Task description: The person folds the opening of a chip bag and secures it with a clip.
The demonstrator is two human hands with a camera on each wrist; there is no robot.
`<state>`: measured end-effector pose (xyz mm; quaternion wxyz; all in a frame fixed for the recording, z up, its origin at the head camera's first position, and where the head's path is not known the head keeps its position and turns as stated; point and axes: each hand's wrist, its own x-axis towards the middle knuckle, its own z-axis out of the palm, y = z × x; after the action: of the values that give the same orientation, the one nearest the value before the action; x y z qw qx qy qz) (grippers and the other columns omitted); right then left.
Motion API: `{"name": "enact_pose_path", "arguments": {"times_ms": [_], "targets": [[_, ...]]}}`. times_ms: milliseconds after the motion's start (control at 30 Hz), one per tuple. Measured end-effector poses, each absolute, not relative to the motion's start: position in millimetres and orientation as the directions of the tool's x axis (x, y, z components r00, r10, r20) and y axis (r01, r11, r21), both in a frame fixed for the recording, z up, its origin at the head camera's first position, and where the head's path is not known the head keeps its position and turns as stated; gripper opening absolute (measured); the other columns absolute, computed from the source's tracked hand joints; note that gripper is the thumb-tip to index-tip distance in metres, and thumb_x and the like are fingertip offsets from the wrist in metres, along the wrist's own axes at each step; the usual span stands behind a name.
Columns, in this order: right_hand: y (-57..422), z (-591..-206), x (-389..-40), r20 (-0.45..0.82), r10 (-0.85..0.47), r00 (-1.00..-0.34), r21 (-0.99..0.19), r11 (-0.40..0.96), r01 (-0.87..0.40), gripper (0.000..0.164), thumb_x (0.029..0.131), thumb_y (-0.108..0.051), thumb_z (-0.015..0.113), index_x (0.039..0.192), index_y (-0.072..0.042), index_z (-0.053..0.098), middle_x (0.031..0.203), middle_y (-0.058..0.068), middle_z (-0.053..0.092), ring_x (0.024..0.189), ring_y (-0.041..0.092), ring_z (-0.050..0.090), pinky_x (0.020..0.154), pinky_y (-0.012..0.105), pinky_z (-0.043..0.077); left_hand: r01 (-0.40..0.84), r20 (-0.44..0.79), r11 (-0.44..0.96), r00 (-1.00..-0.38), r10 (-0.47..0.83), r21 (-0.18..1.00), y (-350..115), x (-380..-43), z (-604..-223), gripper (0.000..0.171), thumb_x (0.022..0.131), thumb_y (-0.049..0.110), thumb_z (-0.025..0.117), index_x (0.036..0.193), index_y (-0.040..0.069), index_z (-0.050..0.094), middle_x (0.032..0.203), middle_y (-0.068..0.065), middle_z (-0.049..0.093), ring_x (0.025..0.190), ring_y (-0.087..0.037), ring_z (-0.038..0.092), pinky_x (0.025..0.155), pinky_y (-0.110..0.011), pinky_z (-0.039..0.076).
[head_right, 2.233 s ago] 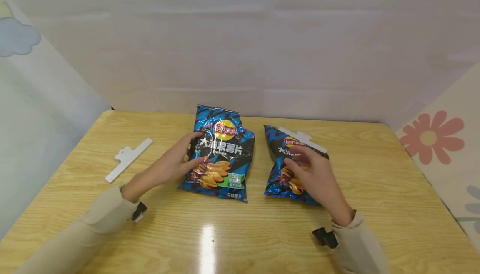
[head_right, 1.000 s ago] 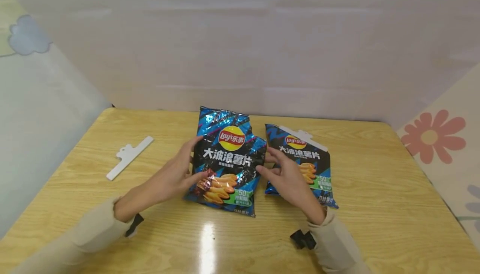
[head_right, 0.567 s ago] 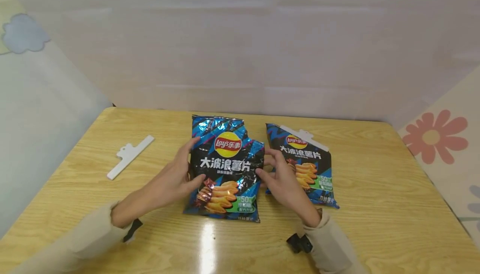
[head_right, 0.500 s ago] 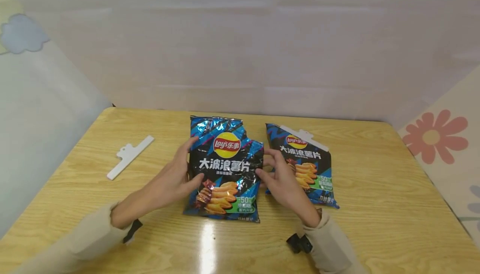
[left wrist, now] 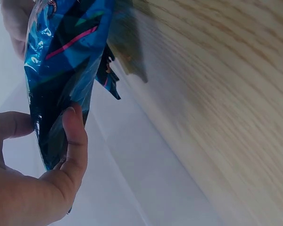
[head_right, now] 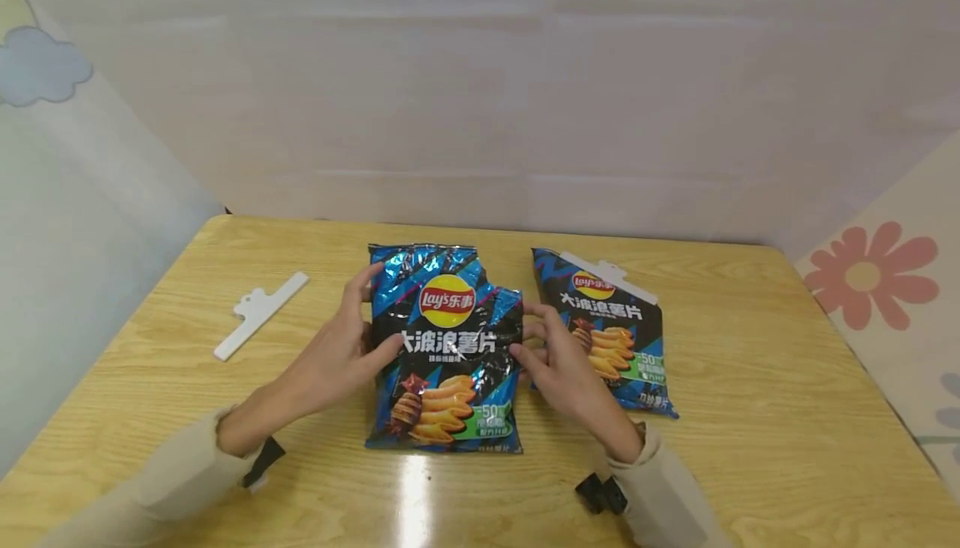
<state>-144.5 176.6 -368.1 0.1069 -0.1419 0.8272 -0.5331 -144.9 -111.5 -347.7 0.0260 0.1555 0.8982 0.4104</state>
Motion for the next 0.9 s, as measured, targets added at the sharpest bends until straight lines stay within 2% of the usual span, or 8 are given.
{"name": "enact_pose_path", "arguments": {"times_ms": [67,167,300,400,533,733,900], "targets": [[177,-368,-144,-0.021,-0.35,-0.936,-0.915,0.384,-0.123,0.057,0.1,0.005,0.05,0.148,0.01,0.02,0.119,0.031,0.057,0.085,0.02,0.072,0.07,0.032,0.059,0.256,0.088,0.596,-0.951,0.295,0.761,-112,-146,-348,0.088,0.095,0.023,0.064,0.158,0.019,0.002,0.154,-0.02,0.038,0.085,-0.03,0.063,0.067,-0.046,0.057],[177,-368,-144,-0.01,-0.354,-0.935,-0.915,0.381,-0.134,0.057,0.1,0.006,0.05,0.148,0.01,0.02,0.116,0.029,0.058,0.078,0.011,0.07,0.069,0.033,0.059,0.258,0.109,0.572,-0.953,0.281,0.779,-113,-148,-347,0.087,0.095,0.02,0.064,0.158,0.017,0.005,0.145,-0.021,0.043,0.099,-0.027,0.063,0.08,-0.042,0.058],[177,-368,-143,0.01,-0.356,-0.934,-0.909,0.385,-0.157,0.056,0.1,0.006,0.049,0.148,0.011,0.021,0.112,0.027,0.058,0.073,0.006,0.068,0.067,0.032,0.058,0.262,0.127,0.545,-0.953,0.274,0.796,-114,-152,-346,0.084,0.095,0.018,0.063,0.158,0.015,0.006,0.139,-0.021,0.044,0.08,-0.023,0.06,0.065,-0.03,0.055],[176,-368,-143,0.01,-0.348,-0.937,-0.904,0.397,-0.157,0.055,0.099,0.006,0.05,0.147,0.011,0.022,0.111,0.026,0.058,0.071,0.007,0.066,0.066,0.031,0.057,0.271,0.137,0.538,-0.951,0.276,0.798,-115,-155,-346,0.083,0.096,0.018,0.062,0.157,0.013,0.007,0.139,-0.021,0.044,0.083,-0.022,0.059,0.065,-0.027,0.054],[175,-369,-143,0.013,-0.34,-0.94,-0.898,0.41,-0.161,0.055,0.099,0.006,0.051,0.147,0.01,0.024,0.112,0.025,0.058,0.071,0.008,0.063,0.064,0.03,0.054,0.267,0.14,0.519,-0.952,0.271,0.812,-115,-159,-348,0.082,0.096,0.017,0.062,0.157,0.013,0.007,0.139,-0.02,0.042,0.09,-0.023,0.06,0.069,-0.026,0.055],[174,-371,-142,0.037,-0.33,-0.943,-0.88,0.436,-0.187,0.055,0.098,0.006,0.053,0.145,0.011,0.026,0.108,0.021,0.059,0.077,0.003,0.058,0.065,0.026,0.05,0.273,0.161,0.478,-0.952,0.262,0.835,-115,-165,-348,0.082,0.096,0.012,0.061,0.157,0.012,0.006,0.142,-0.019,0.039,0.095,-0.026,0.061,0.076,-0.03,0.055],[174,-372,-142,0.039,-0.322,-0.946,-0.87,0.455,-0.191,0.054,0.098,0.004,0.054,0.145,0.01,0.028,0.104,0.017,0.059,0.072,0.005,0.051,0.064,0.025,0.045,0.25,0.152,0.427,-0.956,0.249,0.869,-117,-172,-348,0.077,0.098,0.014,0.059,0.156,0.013,0.008,0.143,-0.02,0.037,0.1,-0.029,0.061,0.084,-0.036,0.054]]}}
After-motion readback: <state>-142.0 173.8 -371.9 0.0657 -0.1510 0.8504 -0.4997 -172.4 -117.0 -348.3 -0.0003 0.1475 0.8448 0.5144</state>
